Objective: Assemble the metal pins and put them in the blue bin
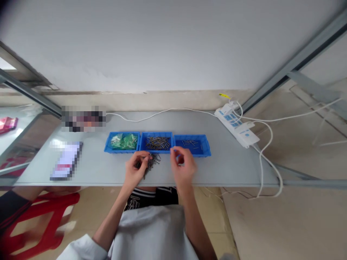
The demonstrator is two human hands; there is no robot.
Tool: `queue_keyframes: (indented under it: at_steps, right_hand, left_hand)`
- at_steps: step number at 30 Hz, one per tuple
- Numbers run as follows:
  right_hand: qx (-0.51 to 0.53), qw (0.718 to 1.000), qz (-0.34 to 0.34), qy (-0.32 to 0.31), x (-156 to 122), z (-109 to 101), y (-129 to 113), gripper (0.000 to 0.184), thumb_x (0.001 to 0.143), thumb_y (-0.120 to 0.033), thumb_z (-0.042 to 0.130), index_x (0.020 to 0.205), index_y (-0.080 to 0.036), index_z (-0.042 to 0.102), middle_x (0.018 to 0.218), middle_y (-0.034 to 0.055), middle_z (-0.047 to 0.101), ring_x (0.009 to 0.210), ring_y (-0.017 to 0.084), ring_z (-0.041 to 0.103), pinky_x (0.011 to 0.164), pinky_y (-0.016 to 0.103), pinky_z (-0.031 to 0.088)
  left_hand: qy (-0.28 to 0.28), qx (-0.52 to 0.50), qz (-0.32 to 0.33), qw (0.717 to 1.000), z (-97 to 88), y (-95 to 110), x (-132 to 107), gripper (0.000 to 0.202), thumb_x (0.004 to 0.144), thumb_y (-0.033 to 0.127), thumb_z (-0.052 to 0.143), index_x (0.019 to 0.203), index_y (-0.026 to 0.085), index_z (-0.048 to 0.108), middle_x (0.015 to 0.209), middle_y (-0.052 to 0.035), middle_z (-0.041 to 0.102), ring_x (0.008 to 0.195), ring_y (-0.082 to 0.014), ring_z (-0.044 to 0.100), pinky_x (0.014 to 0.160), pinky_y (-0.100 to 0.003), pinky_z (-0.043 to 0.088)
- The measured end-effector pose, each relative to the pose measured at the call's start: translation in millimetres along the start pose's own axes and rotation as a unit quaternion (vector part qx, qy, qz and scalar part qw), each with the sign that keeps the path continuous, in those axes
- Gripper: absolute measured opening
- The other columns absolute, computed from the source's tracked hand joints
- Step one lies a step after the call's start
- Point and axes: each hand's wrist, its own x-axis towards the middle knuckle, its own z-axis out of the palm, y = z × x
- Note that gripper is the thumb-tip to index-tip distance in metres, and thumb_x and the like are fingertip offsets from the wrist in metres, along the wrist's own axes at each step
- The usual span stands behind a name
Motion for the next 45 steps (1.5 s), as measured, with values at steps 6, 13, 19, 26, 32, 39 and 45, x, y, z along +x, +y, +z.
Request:
queue_keyframes:
  at_steps: [6,13,19,26,32,39,45]
  right_hand:
    - [-0.101,0.994,-0.028,-0.023,13,-25,11,0.021,0.106,-0.040,0.068,0.115,-0.024,0.077,0.080,0.0016,0.072,0.056,0.015,0.052,0.065,0.031,0.049]
    - [-0.068,0.954,-0.060,-0.286,-51,7,8,0.016,0.108,-0.035,0.063,0.104,-0.028,0.077,0.083,0.0023,0.074,0.069,0.019,0.068,0.064,0.029,0.047]
    - [-0.117,0.949,-0.032,-0.292,-56,15,13,0.024,0.110,-0.034,0.055,0.096,-0.024,0.073,0.076,0.0005,0.071,0.065,0.017,0.067,0.061,0.028,0.042]
    - [-0.111,0.955,-0.015,-0.276,-60,13,13,0.023,0.109,-0.035,0.055,0.095,-0.024,0.070,0.076,0.0005,0.071,0.064,0.018,0.067,0.062,0.028,0.043]
    - [-0.065,0.971,-0.007,-0.228,-55,6,10,0.022,0.109,-0.037,0.057,0.095,-0.024,0.067,0.077,0.0003,0.075,0.059,0.016,0.066,0.062,0.027,0.047]
    - [0.016,0.977,-0.025,-0.212,-39,8,-8,0.009,0.106,-0.026,0.064,0.099,-0.026,0.068,0.081,-0.0019,0.072,0.059,0.012,0.062,0.063,0.025,0.051]
    - [0.079,0.977,-0.035,-0.194,-35,15,-14,0.007,0.105,-0.021,0.066,0.101,-0.026,0.070,0.082,-0.0021,0.070,0.061,0.012,0.060,0.063,0.024,0.053]
  left_hand:
    - [0.029,0.002,-0.010,1.000,-2.3,6,-1,0.026,0.108,0.041,0.061,0.101,0.021,0.076,0.081,-0.0028,0.081,0.058,-0.0129,0.065,0.060,-0.024,0.052]
    - [0.025,0.006,-0.035,0.999,-2.8,5,-1,0.025,0.108,0.040,0.061,0.102,0.021,0.076,0.079,-0.0020,0.080,0.062,-0.0137,0.068,0.063,-0.024,0.054]
    - [0.023,0.006,-0.047,0.999,-2.2,7,0,0.026,0.108,0.040,0.060,0.101,0.020,0.076,0.077,-0.0015,0.080,0.062,-0.0130,0.070,0.063,-0.022,0.053]
    - [0.012,0.010,-0.020,1.000,-1.5,7,1,0.021,0.107,0.031,0.060,0.100,0.020,0.077,0.074,-0.0010,0.079,0.061,-0.0127,0.069,0.060,-0.022,0.051]
    - [-0.016,0.037,0.055,0.998,-0.3,6,2,0.016,0.106,0.024,0.063,0.105,0.020,0.078,0.086,-0.0033,0.080,0.058,-0.0106,0.063,0.058,-0.022,0.051]
    - [-0.107,0.078,0.129,0.983,1.5,-1,4,0.018,0.103,0.016,0.064,0.112,0.023,0.078,0.108,-0.0069,0.080,0.076,-0.0140,0.071,0.071,-0.025,0.058]
    - [-0.098,0.051,0.117,0.987,0.3,-5,5,0.012,0.103,0.018,0.066,0.107,0.021,0.077,0.105,-0.0071,0.078,0.065,-0.0115,0.063,0.062,-0.023,0.054]
